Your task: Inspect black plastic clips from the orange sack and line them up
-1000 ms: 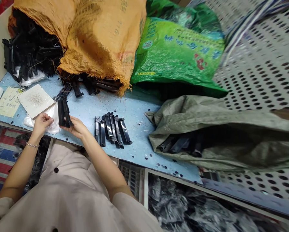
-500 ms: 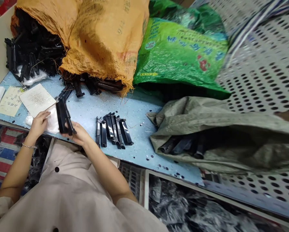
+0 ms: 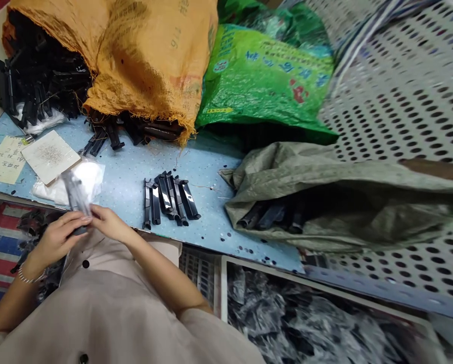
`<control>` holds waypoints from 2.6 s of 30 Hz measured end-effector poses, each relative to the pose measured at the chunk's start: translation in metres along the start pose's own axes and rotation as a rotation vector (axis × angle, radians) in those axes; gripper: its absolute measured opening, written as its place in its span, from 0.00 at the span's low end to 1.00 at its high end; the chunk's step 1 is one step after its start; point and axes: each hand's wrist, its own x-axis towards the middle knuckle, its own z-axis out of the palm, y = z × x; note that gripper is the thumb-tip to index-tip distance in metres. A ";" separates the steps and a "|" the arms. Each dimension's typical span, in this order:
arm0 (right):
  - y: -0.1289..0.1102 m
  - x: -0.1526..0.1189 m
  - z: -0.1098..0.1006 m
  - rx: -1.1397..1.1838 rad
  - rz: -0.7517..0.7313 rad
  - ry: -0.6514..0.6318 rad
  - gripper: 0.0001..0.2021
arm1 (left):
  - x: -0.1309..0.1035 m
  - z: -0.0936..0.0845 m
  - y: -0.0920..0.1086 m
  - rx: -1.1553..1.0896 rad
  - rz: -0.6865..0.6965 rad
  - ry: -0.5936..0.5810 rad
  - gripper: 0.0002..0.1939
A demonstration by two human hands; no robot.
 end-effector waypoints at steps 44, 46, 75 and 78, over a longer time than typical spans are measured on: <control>0.024 0.023 -0.056 0.797 0.261 0.202 0.07 | 0.070 0.030 -0.103 0.151 -0.249 0.211 0.19; 0.022 0.003 -0.051 0.823 0.333 0.062 0.09 | 0.071 0.031 -0.105 0.111 -0.265 0.220 0.24; 0.000 -0.054 -0.124 -1.345 0.373 0.462 0.29 | -0.027 0.004 -0.105 -0.042 -0.664 -0.368 0.13; -0.010 -0.036 -0.132 -1.486 0.152 0.249 0.26 | 0.021 0.017 -0.088 -0.177 -0.536 -0.142 0.15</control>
